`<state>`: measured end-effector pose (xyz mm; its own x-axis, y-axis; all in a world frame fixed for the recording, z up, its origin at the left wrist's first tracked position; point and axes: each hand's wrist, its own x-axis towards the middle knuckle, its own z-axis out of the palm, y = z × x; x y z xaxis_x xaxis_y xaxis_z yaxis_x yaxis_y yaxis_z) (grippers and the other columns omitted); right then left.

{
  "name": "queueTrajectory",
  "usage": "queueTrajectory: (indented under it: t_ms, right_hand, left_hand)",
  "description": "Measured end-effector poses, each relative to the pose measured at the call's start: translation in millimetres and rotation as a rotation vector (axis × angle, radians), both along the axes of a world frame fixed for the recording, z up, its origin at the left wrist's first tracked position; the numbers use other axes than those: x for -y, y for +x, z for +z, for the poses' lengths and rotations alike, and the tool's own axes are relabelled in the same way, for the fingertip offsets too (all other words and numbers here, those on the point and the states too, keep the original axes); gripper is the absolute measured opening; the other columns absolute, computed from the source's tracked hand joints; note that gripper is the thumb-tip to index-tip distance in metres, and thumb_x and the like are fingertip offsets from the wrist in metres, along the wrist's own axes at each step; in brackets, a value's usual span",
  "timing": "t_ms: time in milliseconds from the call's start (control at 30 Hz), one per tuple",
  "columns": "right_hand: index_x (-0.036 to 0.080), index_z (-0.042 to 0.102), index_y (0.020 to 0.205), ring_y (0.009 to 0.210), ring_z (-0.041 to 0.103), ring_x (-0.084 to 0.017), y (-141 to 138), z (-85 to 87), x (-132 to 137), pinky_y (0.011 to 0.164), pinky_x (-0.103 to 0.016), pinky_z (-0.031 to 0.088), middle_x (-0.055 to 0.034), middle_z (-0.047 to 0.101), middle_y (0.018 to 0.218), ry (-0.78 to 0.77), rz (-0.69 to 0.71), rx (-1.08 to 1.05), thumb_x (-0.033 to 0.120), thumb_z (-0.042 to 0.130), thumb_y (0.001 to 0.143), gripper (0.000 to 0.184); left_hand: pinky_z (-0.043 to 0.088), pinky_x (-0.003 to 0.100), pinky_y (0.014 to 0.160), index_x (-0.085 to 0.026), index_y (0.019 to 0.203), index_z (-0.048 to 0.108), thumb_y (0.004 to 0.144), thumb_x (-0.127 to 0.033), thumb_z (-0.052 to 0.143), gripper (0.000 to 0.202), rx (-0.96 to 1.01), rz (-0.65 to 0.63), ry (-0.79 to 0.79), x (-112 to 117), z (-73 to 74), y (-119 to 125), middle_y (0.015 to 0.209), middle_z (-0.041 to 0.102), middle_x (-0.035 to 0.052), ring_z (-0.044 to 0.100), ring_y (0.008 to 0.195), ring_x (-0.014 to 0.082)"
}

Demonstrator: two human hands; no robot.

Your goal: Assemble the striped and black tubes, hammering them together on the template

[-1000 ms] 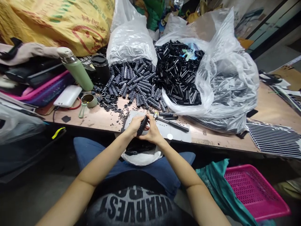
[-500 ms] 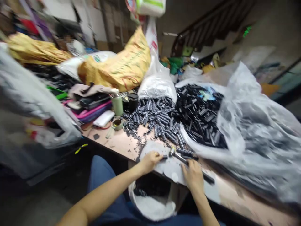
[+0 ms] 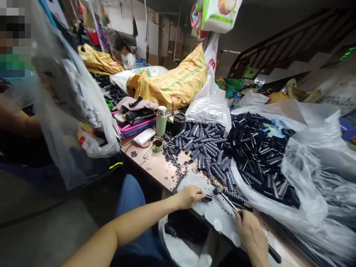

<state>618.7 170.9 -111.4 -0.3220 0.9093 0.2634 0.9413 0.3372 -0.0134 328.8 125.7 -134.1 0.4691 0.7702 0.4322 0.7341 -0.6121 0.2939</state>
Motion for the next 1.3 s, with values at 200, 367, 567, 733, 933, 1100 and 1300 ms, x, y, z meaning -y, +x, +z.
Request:
queueTrajectory:
  t_ms: [200, 367, 567, 733, 933, 1100, 1300]
  right_hand:
    - [0.026, 0.043, 0.073, 0.053, 0.056, -0.02, -38, 25.2, 61, 0.056, -0.031, 0.042, -0.0012, 0.055, 0.056, -0.541, -0.113, -0.483, 0.061, 0.018, 0.091, 0.047]
    - [0.025, 0.045, 0.081, 0.052, 0.054, -0.016, -47, 41.7, 86, 0.056, -0.026, 0.039, 0.0016, 0.053, 0.058, -0.512, -0.165, -0.667, 0.057, 0.022, 0.095, 0.042]
    - [0.023, 0.044, 0.076, 0.053, 0.052, -0.017, -50, 35.1, 99, 0.055, -0.026, 0.032, -0.0005, 0.051, 0.058, -0.534, -0.148, -0.374, 0.051, 0.022, 0.096, 0.041]
    - [0.023, 0.045, 0.08, 0.052, 0.052, -0.015, -69, 75.4, 105, 0.054, -0.024, 0.033, 0.0008, 0.053, 0.06, -0.445, -0.069, -0.544, 0.051, 0.018, 0.098, 0.043]
    - [0.02, 0.052, 0.086, 0.058, 0.059, -0.018, -109, 60.2, 115, 0.055, -0.025, 0.031, -0.0052, 0.064, 0.069, -0.568, 0.024, -0.208, 0.043, 0.025, 0.1, 0.038]
    - [0.021, 0.051, 0.087, 0.062, 0.061, -0.018, -104, 58.9, 110, 0.056, -0.025, 0.029, -0.0044, 0.065, 0.071, -0.5, 0.015, -0.192, 0.042, 0.018, 0.101, 0.042]
    - [0.021, 0.052, 0.087, 0.059, 0.057, -0.017, -56, 53.7, 81, 0.056, -0.026, 0.025, -0.0045, 0.065, 0.07, -0.373, -0.141, -0.073, 0.047, 0.024, 0.1, 0.041]
  left_hand:
    - [0.042, 0.038, 0.08, -0.018, 0.124, 0.056, 0.086, -0.009, 0.047, 0.04, -0.11, 0.058, -0.022, 11, -2.5, 0, 0.107, 0.065, 0.0119, 0.06, 0.093, 0.0212]
    - [0.035, 0.045, 0.089, -0.02, 0.124, 0.056, 0.087, -0.007, 0.045, 0.041, -0.112, 0.117, 0.006, 13, -5.5, -2, 0.113, 0.066, 0.0103, 0.057, 0.101, 0.023]
    - [0.034, 0.047, 0.096, -0.02, 0.126, 0.056, 0.093, -0.012, 0.037, 0.039, -0.186, 0.187, -0.037, 21, 0.3, 9, 0.116, 0.066, 0.0107, 0.054, 0.112, 0.0251]
    - [0.019, 0.051, 0.113, -0.002, 0.138, 0.041, 0.095, -0.036, 0.038, 0.055, -0.232, 0.225, -0.073, 31, 0.4, 42, 0.141, 0.046, 0.0222, 0.033, 0.137, 0.0313]
    - [0.021, 0.051, 0.112, 0.007, 0.142, 0.029, 0.09, -0.03, 0.035, 0.064, -0.193, 0.175, -0.085, 36, -19.0, 55, 0.144, 0.038, 0.0289, 0.028, 0.139, 0.035]
    - [0.03, 0.05, 0.106, 0.0, 0.14, 0.036, 0.091, -0.031, 0.036, 0.058, -0.1, 0.159, -0.091, 23, -14.3, 47, 0.135, 0.048, 0.0251, 0.039, 0.131, 0.0337]
    - [0.047, 0.035, 0.077, -0.016, 0.117, 0.058, 0.093, -0.02, 0.04, 0.03, -0.081, 0.252, -0.211, 35, 19.5, 48, 0.094, 0.063, 0.012, 0.058, 0.089, 0.0236]
